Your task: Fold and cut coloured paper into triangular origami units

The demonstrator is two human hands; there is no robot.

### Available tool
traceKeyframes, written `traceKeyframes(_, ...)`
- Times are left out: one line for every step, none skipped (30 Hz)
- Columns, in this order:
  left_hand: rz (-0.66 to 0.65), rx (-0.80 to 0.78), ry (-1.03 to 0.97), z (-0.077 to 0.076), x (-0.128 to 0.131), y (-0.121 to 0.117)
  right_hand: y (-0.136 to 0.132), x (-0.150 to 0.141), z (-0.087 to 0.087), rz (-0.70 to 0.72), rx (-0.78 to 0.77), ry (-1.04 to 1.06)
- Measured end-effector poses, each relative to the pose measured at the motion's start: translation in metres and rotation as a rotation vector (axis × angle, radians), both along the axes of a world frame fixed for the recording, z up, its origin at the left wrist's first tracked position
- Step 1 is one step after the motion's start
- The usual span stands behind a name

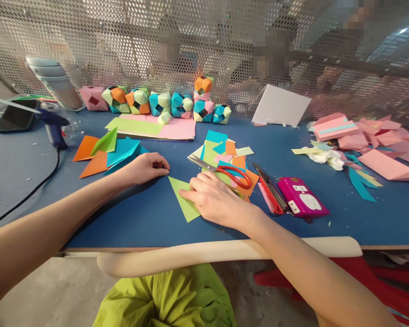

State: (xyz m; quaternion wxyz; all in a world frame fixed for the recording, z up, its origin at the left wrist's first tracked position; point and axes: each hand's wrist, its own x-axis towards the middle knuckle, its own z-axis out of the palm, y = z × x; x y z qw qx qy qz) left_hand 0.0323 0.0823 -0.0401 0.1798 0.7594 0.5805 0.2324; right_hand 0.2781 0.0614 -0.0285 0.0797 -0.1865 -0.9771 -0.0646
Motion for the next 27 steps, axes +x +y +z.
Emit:
traceKeyframes(0.01,0.013,0.011,0.001,-0.003,0.001,0.0,0.0,0.0,-0.002,-0.002,-0.005)
traceKeyframes(0.022,0.025,0.022,0.003,-0.005,0.001,0.0,0.0,0.0,-0.003,0.002,-0.005)
traceKeyframes(0.036,0.035,0.029,0.006,-0.006,0.0,0.0,0.0,0.0,-0.004,0.01,0.0)
traceKeyframes(0.05,0.042,0.029,0.009,-0.006,-0.001,0.0,0.0,-0.001,-0.002,0.019,0.009)
traceKeyframes(0.062,0.047,0.021,0.012,-0.003,-0.004,0.001,0.001,-0.001,0.001,0.028,0.018)
traceKeyframes(0.068,0.05,0.005,0.015,0.001,-0.009,0.001,0.001,-0.002,0.006,0.034,0.026)
traceKeyframes(0.066,0.052,-0.018,0.018,0.006,-0.013,0.001,0.001,-0.002,0.011,0.039,0.03)
traceKeyframes(0.055,0.054,-0.044,0.02,0.012,-0.018,0.002,0.001,-0.003,0.018,0.042,0.029)
traceKeyframes(0.03,0.051,-0.067,0.021,0.018,-0.024,0.002,0.001,-0.003,0.025,0.044,0.024)
traceKeyframes(-0.003,0.048,-0.083,0.021,0.024,-0.028,0.002,0.001,-0.003,0.028,0.046,0.016)
traceKeyframes(-0.041,0.045,-0.085,0.021,0.029,-0.032,0.002,0.001,-0.003,0.028,0.048,0.005)
traceKeyframes(-0.079,0.041,-0.073,0.019,0.033,-0.035,0.002,0.0,-0.002,0.026,0.051,-0.006)
traceKeyframes(-0.112,0.04,-0.052,0.018,0.036,-0.037,0.002,0.0,-0.002,0.024,0.054,-0.015)
traceKeyframes(-0.138,0.04,-0.025,0.016,0.038,-0.038,0.002,0.0,-0.001,0.02,0.058,-0.021)
traceKeyframes(-0.154,0.041,0.0,0.015,0.038,-0.038,0.001,0.0,0.0,0.019,0.062,-0.025)
traceKeyframes(-0.166,0.041,0.022,0.014,0.038,-0.037,0.001,0.0,0.001,0.019,0.065,-0.027)
traceKeyframes(-0.175,0.041,0.04,0.013,0.037,-0.037,0.0,0.0,0.002,0.021,0.069,-0.029)
traceKeyframes(-0.182,0.041,0.055,0.013,0.037,-0.036,0.0,0.0,0.003,0.023,0.07,-0.03)
traceKeyframes(-0.189,0.041,0.07,0.013,0.036,-0.035,-0.001,0.0,0.005,0.025,0.067,-0.033)
traceKeyframes(-0.195,0.041,0.086,0.013,0.035,-0.035,-0.002,0.001,0.007,0.025,0.06,-0.038)
traceKeyframes(-0.2,0.04,0.103,0.014,0.035,-0.035,-0.003,0.002,0.009,0.025,0.051,-0.043)
traceKeyframes(-0.201,0.039,0.121,0.014,0.035,-0.035,-0.004,0.003,0.011,0.023,0.041,-0.047)
traceKeyframes(-0.198,0.038,0.141,0.014,0.036,-0.035,-0.005,0.004,0.012,0.021,0.033,-0.05)
traceKeyframes(-0.193,0.037,0.162,0.014,0.037,-0.036,-0.005,0.005,0.013,0.02,0.027,-0.052)
traceKeyframes(-0.186,0.036,0.183,0.014,0.037,-0.036,-0.005,0.005,0.014,0.018,0.021,-0.049)
traceKeyframes(-0.178,0.036,0.203,0.014,0.038,-0.037,-0.005,0.005,0.014,0.015,0.014,-0.036)
traceKeyframes(-0.172,0.035,0.219,0.014,0.04,-0.038,-0.004,0.004,0.013,0.008,0.007,-0.012)
